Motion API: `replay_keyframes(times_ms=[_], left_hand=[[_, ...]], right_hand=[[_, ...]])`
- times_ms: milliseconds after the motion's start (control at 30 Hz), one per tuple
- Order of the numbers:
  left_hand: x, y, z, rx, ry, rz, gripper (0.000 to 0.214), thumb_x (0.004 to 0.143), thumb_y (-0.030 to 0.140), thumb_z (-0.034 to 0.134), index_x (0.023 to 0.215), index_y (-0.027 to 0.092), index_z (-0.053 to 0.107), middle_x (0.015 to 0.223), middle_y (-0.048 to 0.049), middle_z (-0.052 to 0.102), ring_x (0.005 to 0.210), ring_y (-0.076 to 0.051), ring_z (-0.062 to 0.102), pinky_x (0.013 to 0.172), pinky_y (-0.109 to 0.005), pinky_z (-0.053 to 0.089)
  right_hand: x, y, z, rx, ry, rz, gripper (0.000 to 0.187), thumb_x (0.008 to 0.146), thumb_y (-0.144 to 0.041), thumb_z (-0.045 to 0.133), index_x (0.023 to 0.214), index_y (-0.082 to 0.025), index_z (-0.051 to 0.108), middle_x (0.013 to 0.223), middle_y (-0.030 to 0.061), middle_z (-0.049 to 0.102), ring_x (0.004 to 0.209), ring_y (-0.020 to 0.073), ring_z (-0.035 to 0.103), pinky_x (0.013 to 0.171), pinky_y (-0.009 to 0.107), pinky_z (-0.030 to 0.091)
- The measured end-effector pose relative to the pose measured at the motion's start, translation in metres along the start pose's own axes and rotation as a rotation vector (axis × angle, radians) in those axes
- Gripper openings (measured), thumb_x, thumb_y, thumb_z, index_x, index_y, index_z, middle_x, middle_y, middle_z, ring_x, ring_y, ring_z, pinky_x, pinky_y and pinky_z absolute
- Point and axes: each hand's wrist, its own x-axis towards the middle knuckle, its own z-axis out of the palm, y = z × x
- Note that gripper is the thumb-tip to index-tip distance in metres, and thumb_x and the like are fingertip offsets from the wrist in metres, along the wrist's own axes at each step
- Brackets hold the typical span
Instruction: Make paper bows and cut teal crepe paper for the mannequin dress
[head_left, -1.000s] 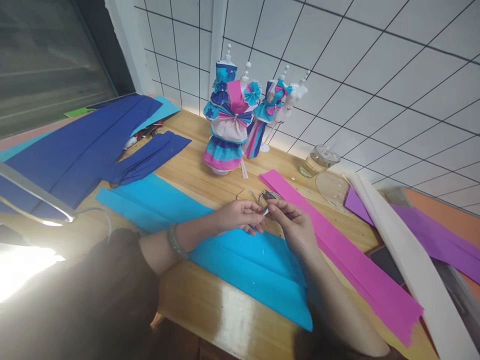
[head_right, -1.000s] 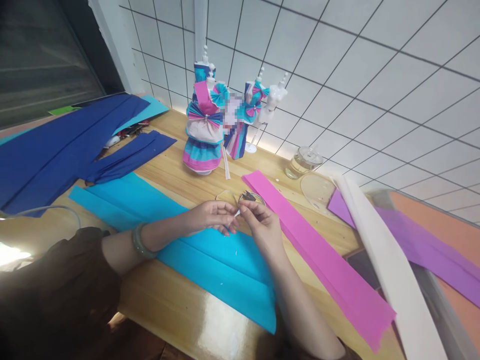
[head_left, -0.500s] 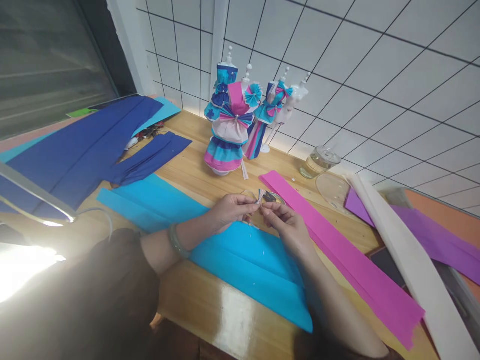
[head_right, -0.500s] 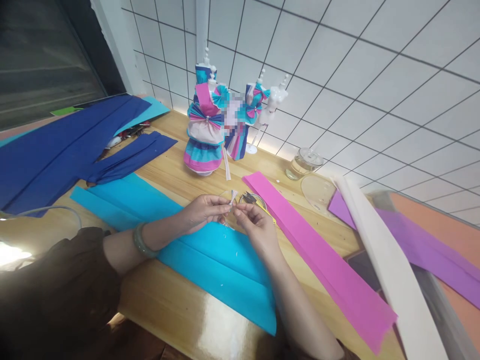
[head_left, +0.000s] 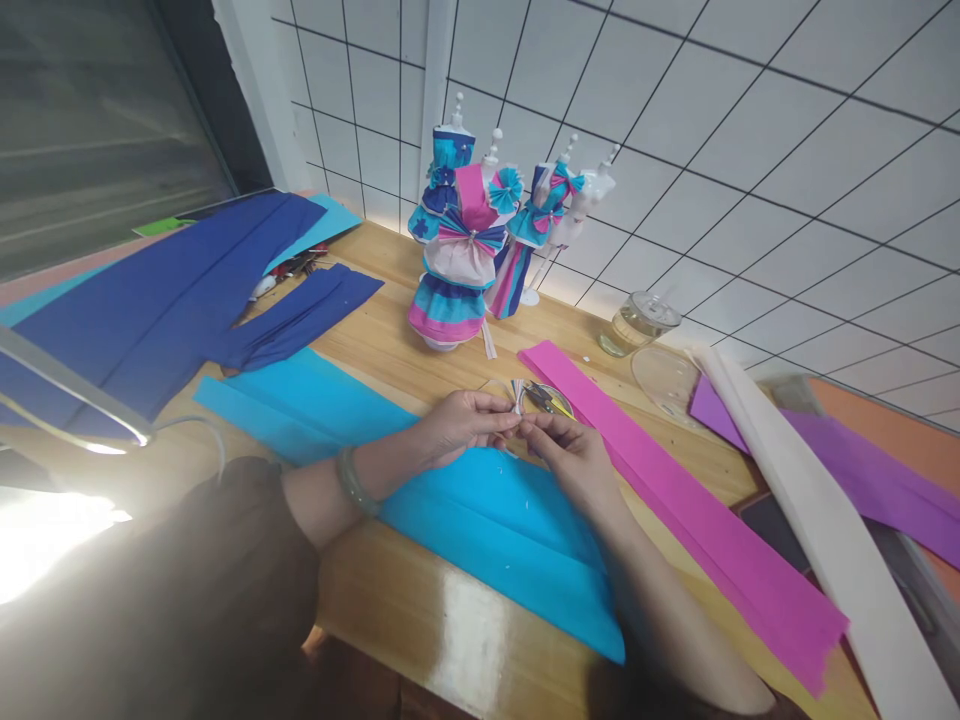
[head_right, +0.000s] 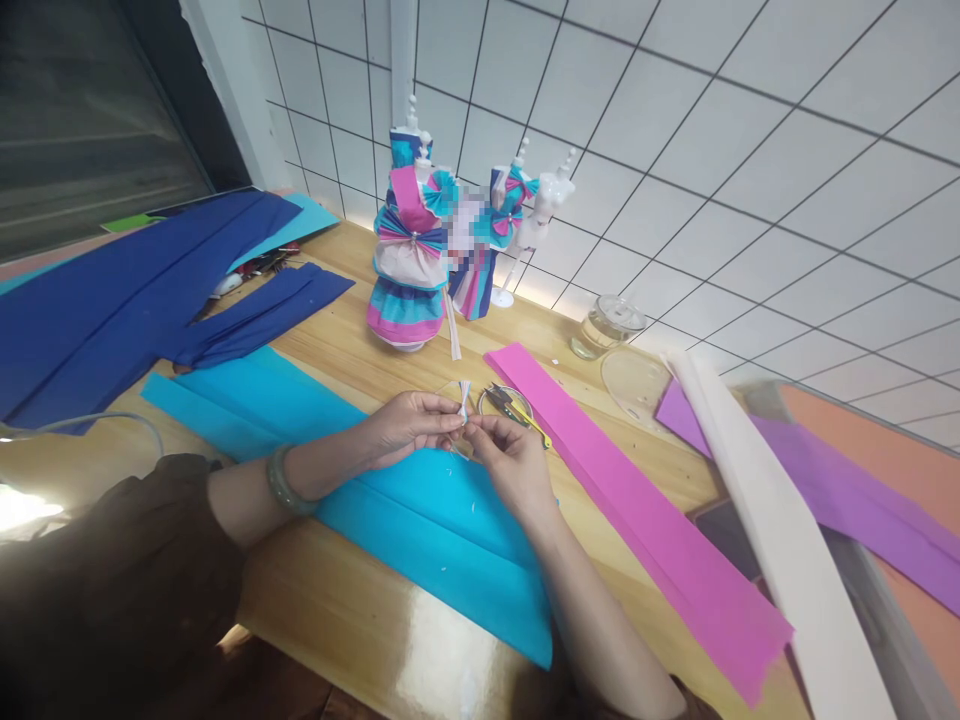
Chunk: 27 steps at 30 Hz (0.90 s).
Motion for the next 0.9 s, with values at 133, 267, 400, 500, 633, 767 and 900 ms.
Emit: replay_keyframes(times_ms=[133,267,400,500,633,767,900], left_hand=[[-0.0001,0.0007,-0.0005,0.017,-0.010,-0.001,0.031,0.063,0.031,0.071,0.086,0.010,0.066,0.077,-0.0058,0.061,0.067,-0.008,0.053,0.064,-0.024,0.041],[0.0008,-0.0001,-0.0021,0.036,-0.004,0.005,0.028,0.065,0.031,0.069,0.083,0.009,0.065,0.073,-0.0046,0.059,0.066,-0.009,0.053,0.063,-0.024,0.042],[0.0009,-0.0004,-0.0022,0.055,0.004,0.000,0.029,0.066,0.031,0.068,0.084,0.009,0.065,0.072,-0.0050,0.058,0.067,-0.010,0.054,0.063,-0.024,0.043],[0.0009,-0.0004,-0.0025,0.067,-0.001,-0.010,0.031,0.066,0.032,0.068,0.085,0.008,0.064,0.072,-0.0052,0.058,0.066,-0.010,0.054,0.062,-0.024,0.043],[0.0016,-0.0014,-0.0041,0.113,0.012,-0.013,0.033,0.064,0.035,0.069,0.083,0.008,0.064,0.071,-0.0051,0.058,0.064,-0.010,0.054,0.062,-0.025,0.043],[0.0024,-0.0020,-0.0048,0.134,0.022,-0.002,0.033,0.065,0.036,0.068,0.083,0.008,0.064,0.070,-0.0051,0.058,0.062,-0.009,0.054,0.061,-0.025,0.043],[0.0021,-0.0010,-0.0038,0.113,0.021,0.022,0.032,0.065,0.034,0.068,0.084,0.009,0.065,0.071,-0.0047,0.058,0.065,-0.010,0.054,0.063,-0.025,0.044]], right_hand=[[0.0015,-0.0008,-0.0018,0.004,0.008,-0.012,0.025,0.070,-0.041,0.061,0.072,-0.017,0.064,0.063,0.0011,0.061,0.053,0.0109,0.049,0.051,0.023,0.039],[0.0027,-0.0009,-0.0045,0.009,0.033,-0.010,0.024,0.070,-0.040,0.060,0.070,-0.016,0.062,0.059,-0.0001,0.057,0.053,0.0110,0.048,0.053,0.024,0.038],[0.0037,-0.0010,-0.0076,0.011,0.046,-0.007,0.023,0.072,-0.040,0.058,0.069,-0.017,0.059,0.056,-0.0010,0.053,0.052,0.0115,0.048,0.051,0.023,0.036],[0.0042,-0.0013,-0.0085,0.004,0.052,-0.012,0.023,0.073,-0.040,0.057,0.069,-0.018,0.057,0.056,-0.0012,0.053,0.052,0.0115,0.048,0.051,0.023,0.036],[0.0043,-0.0010,-0.0083,0.015,0.052,-0.016,0.023,0.074,-0.040,0.055,0.068,-0.018,0.056,0.057,-0.0014,0.053,0.052,0.0111,0.047,0.051,0.023,0.035],[0.0055,0.0011,-0.0089,0.026,0.048,-0.010,0.021,0.074,-0.039,0.054,0.068,-0.018,0.056,0.057,-0.0010,0.054,0.052,0.0116,0.047,0.052,0.024,0.035],[0.0070,0.0042,-0.0095,0.104,0.035,0.012,0.022,0.075,-0.039,0.053,0.073,-0.018,0.059,0.065,0.0009,0.059,0.054,0.0115,0.048,0.052,0.024,0.036]])
